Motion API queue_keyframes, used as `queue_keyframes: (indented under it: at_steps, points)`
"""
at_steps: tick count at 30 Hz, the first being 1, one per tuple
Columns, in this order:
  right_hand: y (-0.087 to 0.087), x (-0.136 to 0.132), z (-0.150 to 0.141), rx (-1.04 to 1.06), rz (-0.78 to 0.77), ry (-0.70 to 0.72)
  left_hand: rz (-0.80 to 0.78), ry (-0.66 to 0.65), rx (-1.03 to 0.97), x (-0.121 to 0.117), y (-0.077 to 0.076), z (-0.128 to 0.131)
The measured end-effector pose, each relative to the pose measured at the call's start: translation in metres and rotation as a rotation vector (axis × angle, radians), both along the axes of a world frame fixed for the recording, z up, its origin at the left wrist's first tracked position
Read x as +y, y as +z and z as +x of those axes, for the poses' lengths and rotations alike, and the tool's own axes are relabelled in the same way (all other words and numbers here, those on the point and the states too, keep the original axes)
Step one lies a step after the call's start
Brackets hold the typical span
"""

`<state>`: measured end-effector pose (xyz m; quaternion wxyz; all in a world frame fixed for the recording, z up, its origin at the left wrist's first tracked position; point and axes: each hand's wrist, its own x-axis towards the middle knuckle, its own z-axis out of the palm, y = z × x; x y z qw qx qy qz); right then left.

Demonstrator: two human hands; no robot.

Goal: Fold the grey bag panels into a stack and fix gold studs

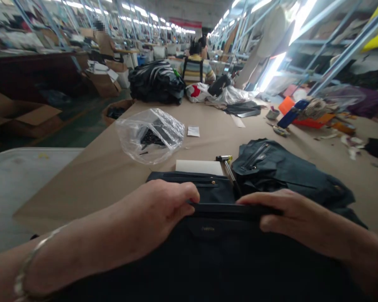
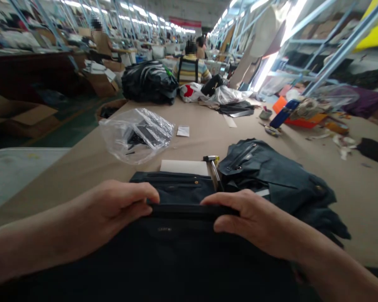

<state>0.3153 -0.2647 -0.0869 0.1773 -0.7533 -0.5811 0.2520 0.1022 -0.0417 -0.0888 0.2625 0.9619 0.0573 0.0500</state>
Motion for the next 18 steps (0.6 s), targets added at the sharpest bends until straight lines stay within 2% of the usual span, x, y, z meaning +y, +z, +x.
queue_keyframes:
  at_steps: [2, 4, 6, 8, 10, 13, 15, 18]
  points:
    - [-0.031, 0.02, 0.011, 0.175, -0.118, -0.059, 0.032, 0.019, 0.128, 0.01, -0.028, 0.015]
    - [-0.061, 0.038, 0.02, 0.237, -0.17, -0.095, 0.121, 0.068, 0.188, 0.02, -0.051, 0.028]
    - [-0.085, 0.05, 0.028, 0.148, -0.168, -0.141, 0.215, 0.094, 0.208, 0.028, -0.066, 0.04]
    - [-0.104, 0.059, 0.034, -0.036, -0.137, -0.173, 0.304, 0.1, 0.242, 0.034, -0.075, 0.052]
    - [-0.121, 0.066, 0.04, -0.251, -0.115, -0.142, 0.374, 0.103, 0.287, 0.039, -0.082, 0.064]
    - [-0.144, 0.074, 0.047, -0.494, -0.134, 0.003, 0.403, 0.092, 0.335, 0.045, -0.097, 0.079]
    - [-0.153, 0.078, 0.05, -0.539, -0.139, 0.005, 0.403, 0.09, 0.354, 0.049, -0.108, 0.085]
    - [-0.157, 0.081, 0.052, -0.48, -0.105, -0.12, 0.41, 0.089, 0.365, 0.05, -0.117, 0.088]
